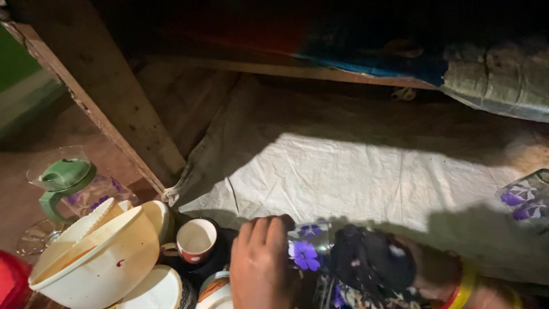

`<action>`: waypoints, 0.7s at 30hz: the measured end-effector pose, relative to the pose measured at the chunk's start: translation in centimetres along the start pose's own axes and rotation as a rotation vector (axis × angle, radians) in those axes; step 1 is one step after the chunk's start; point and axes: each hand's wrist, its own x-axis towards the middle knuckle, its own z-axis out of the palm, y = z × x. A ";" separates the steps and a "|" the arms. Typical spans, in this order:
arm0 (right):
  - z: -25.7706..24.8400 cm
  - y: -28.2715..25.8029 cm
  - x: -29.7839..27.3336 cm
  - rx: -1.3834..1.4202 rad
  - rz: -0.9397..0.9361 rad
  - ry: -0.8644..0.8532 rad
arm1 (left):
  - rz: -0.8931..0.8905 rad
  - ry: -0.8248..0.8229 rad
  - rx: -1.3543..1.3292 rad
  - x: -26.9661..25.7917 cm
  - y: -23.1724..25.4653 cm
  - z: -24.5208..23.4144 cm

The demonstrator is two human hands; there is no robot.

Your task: The person sits on the floor and wipes several small glass tumblers with a patterned cloth. They handle each glass individually, wiping the exterior and interior, then place the cleaned glasses on a white sheet on the floor.

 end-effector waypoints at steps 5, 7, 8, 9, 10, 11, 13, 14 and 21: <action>-0.2 -1.7 1.3 -0.615 -0.476 -0.052 | -0.094 -0.102 0.118 -0.3 -1.7 0.9; 1.6 -1.9 1.3 -0.701 -0.738 -0.154 | -0.052 -0.140 0.101 -0.4 -1.9 1.2; 2.4 -1.7 1.2 -0.732 -0.875 -0.192 | -0.030 -0.157 0.092 -0.5 -1.9 1.4; 2.7 -1.4 1.2 -0.763 -0.866 -0.186 | -0.016 -0.161 0.064 -0.5 -1.7 1.5; 2.6 -0.9 1.2 -0.795 -0.856 -0.181 | -0.001 -0.164 0.035 -0.6 -1.5 1.5; 1.9 -0.2 1.3 -0.828 -0.847 -0.175 | 0.014 -0.165 0.006 -0.6 -1.3 1.5; -0.8 1.9 1.7 -0.849 -0.596 0.019 | 0.023 -0.114 0.014 -0.6 -1.2 1.5; -2.5 2.9 1.8 -0.855 -0.468 0.115 | 0.028 -0.089 0.017 -0.7 -1.3 1.6; -3.9 1.6 1.3 -1.098 -0.531 0.039 | -0.241 -0.128 -0.059 -0.9 -2.3 2.1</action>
